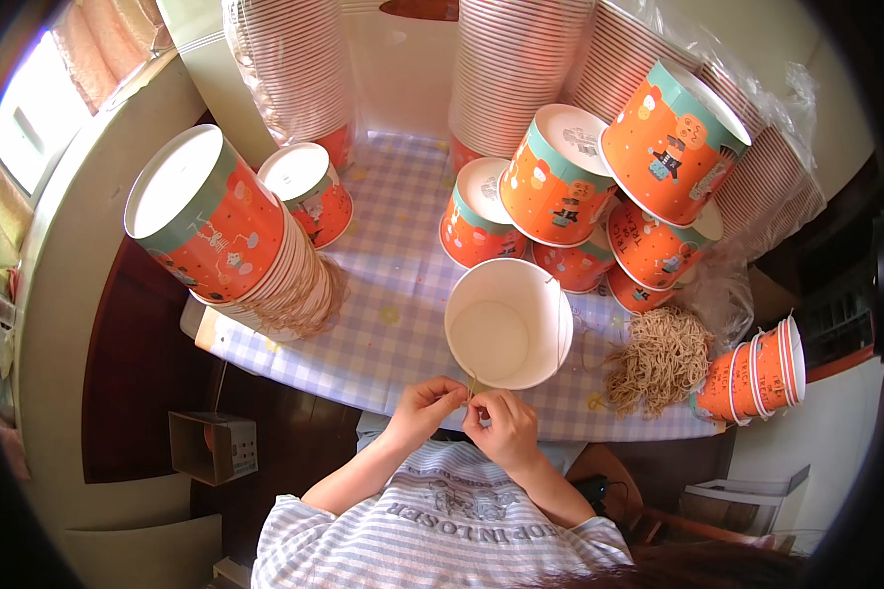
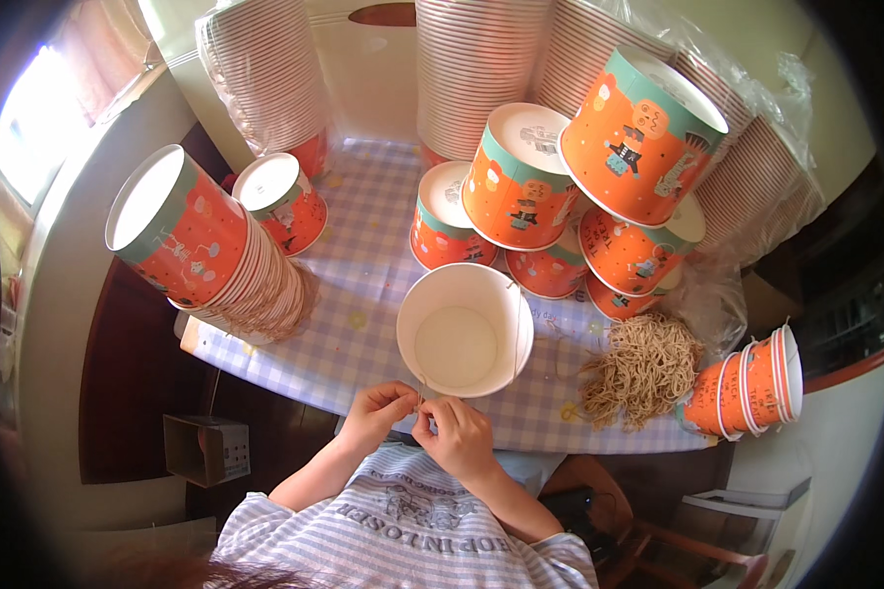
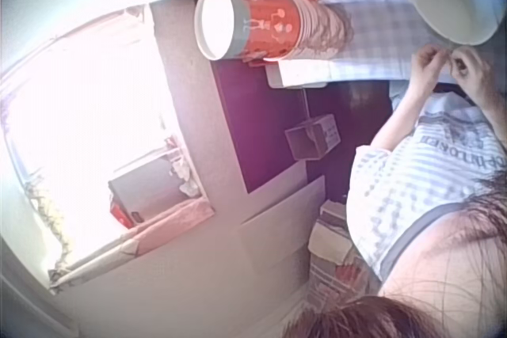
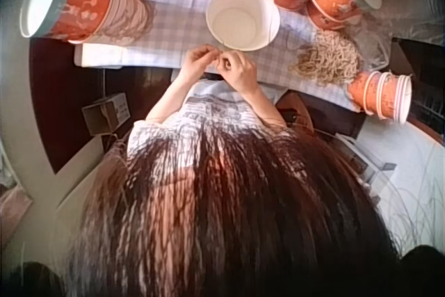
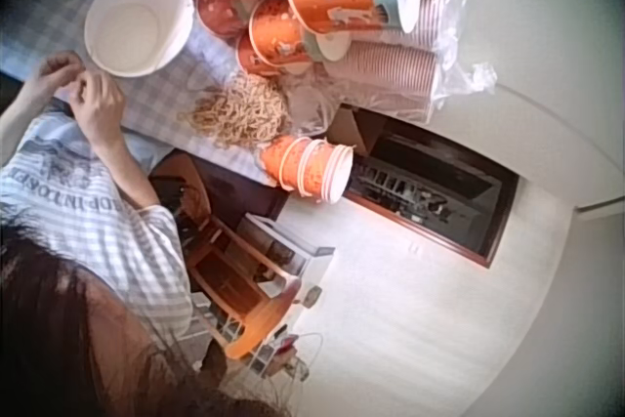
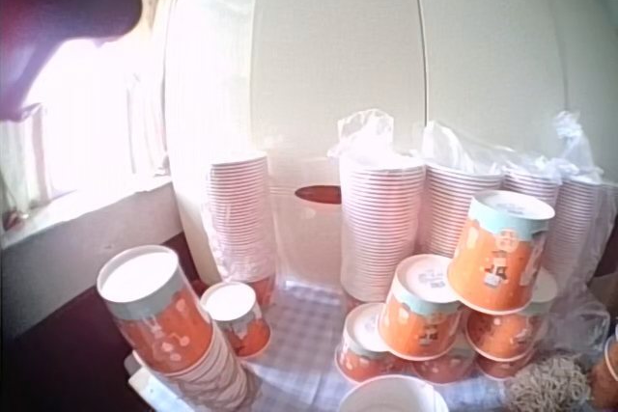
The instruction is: Attaching elastic strings to small themed paper buckets.
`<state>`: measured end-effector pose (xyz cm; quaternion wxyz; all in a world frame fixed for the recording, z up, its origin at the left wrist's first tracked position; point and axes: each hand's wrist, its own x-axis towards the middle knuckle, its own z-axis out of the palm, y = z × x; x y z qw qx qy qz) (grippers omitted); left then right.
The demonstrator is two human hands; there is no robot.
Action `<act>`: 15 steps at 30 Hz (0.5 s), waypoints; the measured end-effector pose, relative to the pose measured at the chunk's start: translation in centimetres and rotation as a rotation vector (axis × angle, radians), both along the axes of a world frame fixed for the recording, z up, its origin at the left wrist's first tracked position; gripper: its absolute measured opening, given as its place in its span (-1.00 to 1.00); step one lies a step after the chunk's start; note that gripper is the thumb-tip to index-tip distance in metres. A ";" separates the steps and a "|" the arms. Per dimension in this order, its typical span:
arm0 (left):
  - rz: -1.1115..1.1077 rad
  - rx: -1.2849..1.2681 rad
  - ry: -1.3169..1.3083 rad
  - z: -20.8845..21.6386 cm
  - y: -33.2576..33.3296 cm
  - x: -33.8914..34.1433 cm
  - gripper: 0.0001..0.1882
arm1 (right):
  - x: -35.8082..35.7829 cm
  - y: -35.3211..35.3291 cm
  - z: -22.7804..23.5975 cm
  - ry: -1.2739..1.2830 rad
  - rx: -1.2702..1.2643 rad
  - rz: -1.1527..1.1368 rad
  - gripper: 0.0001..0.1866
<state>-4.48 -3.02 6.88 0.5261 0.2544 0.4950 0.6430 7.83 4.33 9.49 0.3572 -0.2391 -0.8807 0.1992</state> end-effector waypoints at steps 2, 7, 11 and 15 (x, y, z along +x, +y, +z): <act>0.010 -0.004 -0.067 -0.2 0.1 -0.1 -0.87 | 0.0 0.0 0.0 0.004 -0.016 0.000 -0.83; -0.028 -0.053 -0.082 0.8 0.4 0.0 -0.87 | 0.0 0.1 -0.2 0.025 0.030 -0.013 -0.82; -0.042 -0.068 -0.178 0.3 0.3 -0.2 -0.88 | 0.1 0.1 -0.1 0.041 0.091 0.007 -0.82; -0.034 -0.060 -0.346 0.4 0.3 -0.2 -0.89 | 0.4 -0.2 -0.2 0.089 -0.210 0.080 -0.83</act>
